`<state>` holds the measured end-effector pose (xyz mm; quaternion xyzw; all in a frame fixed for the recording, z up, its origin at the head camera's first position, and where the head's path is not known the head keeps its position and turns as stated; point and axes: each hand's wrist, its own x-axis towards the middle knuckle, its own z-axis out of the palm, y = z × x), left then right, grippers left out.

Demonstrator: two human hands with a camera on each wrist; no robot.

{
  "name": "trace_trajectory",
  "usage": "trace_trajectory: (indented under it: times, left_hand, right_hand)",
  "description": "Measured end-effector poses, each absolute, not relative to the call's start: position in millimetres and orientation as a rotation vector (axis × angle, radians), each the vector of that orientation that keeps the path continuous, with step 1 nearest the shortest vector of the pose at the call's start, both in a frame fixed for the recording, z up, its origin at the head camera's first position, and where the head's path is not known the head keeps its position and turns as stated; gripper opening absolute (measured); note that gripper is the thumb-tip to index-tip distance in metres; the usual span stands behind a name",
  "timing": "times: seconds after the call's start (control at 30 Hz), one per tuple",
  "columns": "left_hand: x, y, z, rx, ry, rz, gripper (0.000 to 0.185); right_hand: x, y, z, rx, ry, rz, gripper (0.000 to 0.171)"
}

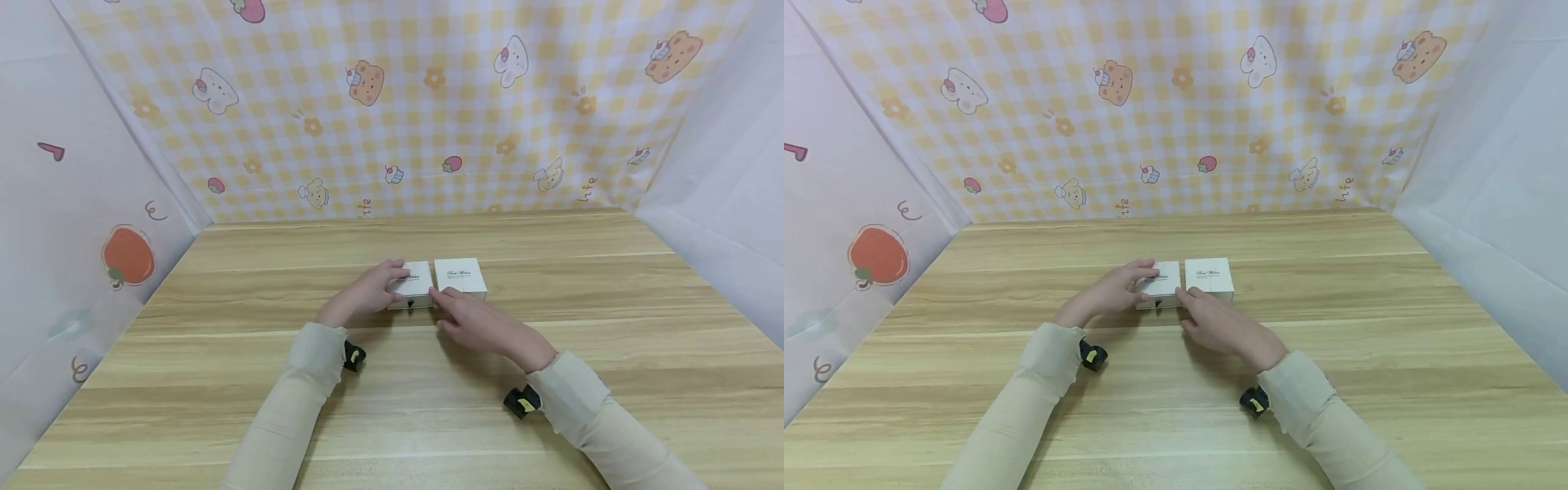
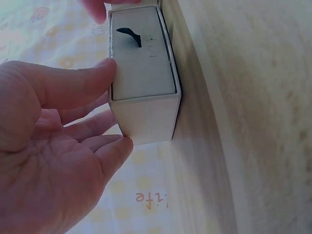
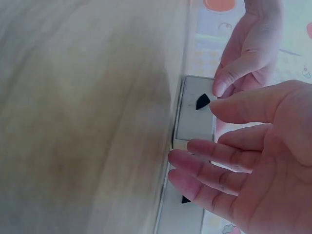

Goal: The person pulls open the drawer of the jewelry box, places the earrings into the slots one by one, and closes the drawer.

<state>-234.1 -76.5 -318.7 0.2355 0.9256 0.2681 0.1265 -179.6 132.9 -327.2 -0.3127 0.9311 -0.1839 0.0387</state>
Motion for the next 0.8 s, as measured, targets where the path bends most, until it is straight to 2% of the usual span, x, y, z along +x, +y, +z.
trace_trajectory:
  times: [0.17, 0.37, 0.57, 0.8]
  left_hand:
    - [-232, -78, -316, 0.681, 2.702, 0.841, 0.056]
    - [-225, -77, -312, 0.708, 2.718, 0.864, 0.048]
    - [-215, -72, -308, 0.812, 2.787, 0.726, 0.047]
    - [-204, -65, -303, 0.918, 2.912, 0.335, 0.053]
  right_hand:
    - [-179, 137, -319, -0.948, 2.817, -0.631, 0.055]
    - [-181, 144, -311, -0.973, 2.893, -0.62, 0.046]
    - [-181, 150, -308, -1.022, 3.007, -0.609, 0.042]
    - [-179, 160, -309, -1.096, 3.135, -0.54, 0.053]
